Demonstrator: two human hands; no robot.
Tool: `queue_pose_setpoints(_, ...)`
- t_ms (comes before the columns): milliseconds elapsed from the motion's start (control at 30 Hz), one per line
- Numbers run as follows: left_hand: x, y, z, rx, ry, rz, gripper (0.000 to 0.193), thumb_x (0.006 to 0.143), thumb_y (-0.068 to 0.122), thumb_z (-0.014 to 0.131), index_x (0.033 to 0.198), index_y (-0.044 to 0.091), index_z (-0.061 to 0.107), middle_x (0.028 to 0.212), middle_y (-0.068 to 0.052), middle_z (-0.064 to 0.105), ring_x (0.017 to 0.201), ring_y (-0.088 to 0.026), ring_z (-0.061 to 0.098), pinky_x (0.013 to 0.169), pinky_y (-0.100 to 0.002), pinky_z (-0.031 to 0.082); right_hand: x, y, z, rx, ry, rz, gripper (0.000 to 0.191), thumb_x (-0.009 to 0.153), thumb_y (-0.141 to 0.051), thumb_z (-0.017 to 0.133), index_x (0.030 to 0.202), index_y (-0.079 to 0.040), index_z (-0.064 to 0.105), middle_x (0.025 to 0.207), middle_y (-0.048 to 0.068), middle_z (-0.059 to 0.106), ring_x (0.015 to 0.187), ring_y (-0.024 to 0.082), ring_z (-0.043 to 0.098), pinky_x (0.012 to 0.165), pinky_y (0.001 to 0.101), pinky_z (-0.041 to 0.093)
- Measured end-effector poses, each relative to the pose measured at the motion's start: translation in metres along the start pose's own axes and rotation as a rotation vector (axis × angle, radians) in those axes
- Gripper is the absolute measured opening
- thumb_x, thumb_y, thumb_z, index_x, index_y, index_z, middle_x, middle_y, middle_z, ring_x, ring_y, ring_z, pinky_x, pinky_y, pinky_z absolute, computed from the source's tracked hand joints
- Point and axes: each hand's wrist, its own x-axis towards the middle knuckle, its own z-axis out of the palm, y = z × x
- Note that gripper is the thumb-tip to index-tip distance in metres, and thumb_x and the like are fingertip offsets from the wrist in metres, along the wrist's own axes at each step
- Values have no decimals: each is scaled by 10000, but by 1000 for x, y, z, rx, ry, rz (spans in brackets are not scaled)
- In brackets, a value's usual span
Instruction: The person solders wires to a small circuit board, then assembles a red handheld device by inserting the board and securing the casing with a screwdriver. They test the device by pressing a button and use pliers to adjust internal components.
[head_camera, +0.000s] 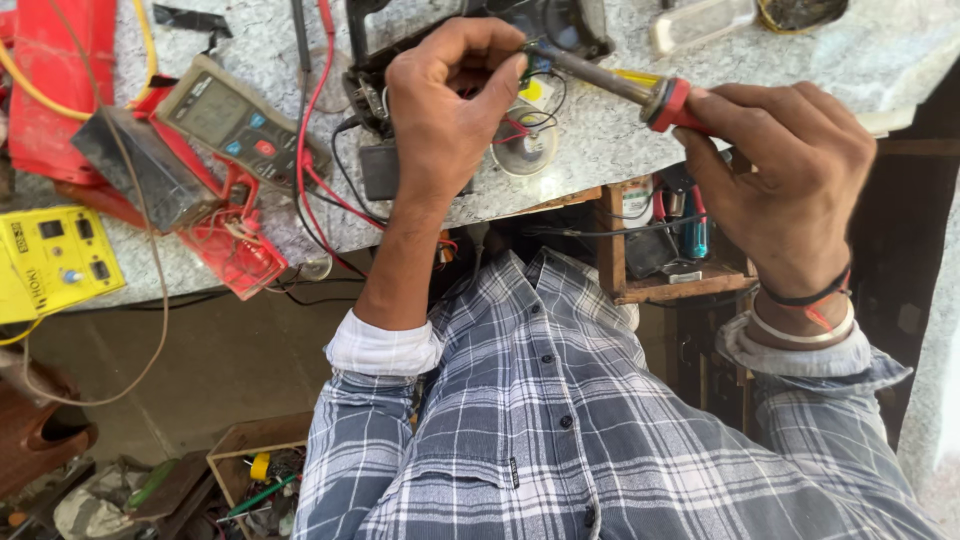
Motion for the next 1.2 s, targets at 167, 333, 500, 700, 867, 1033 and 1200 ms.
queue_pose_setpoints(167,1,1,0,8,-9,15,145,973,43,786,1112,27,748,980,-59,788,872,-107,775,812,-258,661,-2,1,2,137,-26,91,222,931,48,849,1135,10,769,1088,119,748,906,205,702,752,291,542)
queue_pose_setpoints(333,1,2,-2,-1,-12,-9,144,971,51,795,1107,28,753,970,-53,786,851,-101,767,792,-251,662,-2,0,5,147,-6,93,205,937,44,848,1121,7,765,1086,115,746,928,212,715,764,294,552)
queue_pose_setpoints(500,2,2,-3,-42,-14,-52,133,973,49,794,1097,23,753,950,-44,782,837,-86,750,782,-249,644,-2,-6,10,94,33,65,206,909,27,869,1083,5,761,1046,118,752,910,222,711,765,320,555)
queue_pose_setpoints(700,2,0,-2,-138,-11,-57,151,976,46,788,1104,-16,738,986,-65,775,869,-96,753,814,-247,648,-19,7,15,273,40,291,170,951,46,839,1100,2,769,1033,126,754,878,164,707,707,297,554)
queue_pose_setpoints(867,4,2,2,-188,8,-130,138,960,1,779,1085,-32,730,989,-66,760,877,-92,728,816,-232,619,-60,62,4,325,362,490,219,1009,115,694,1217,53,712,1092,105,731,979,144,680,868,283,551)
queue_pose_setpoints(1033,6,8,9,-183,19,-163,128,948,-35,772,1059,-25,710,965,-49,731,849,-71,694,771,-201,579,-90,134,3,85,384,551,250,994,123,648,1226,58,718,1109,117,734,953,159,692,849,284,542)
queue_pose_setpoints(1200,5,12,11,-249,13,-143,145,965,-45,774,1074,-16,682,977,-38,694,857,-57,659,758,-185,544,-103,173,17,-239,317,500,152,970,-29,785,1098,-37,703,997,111,727,838,301,655,817,426,465)
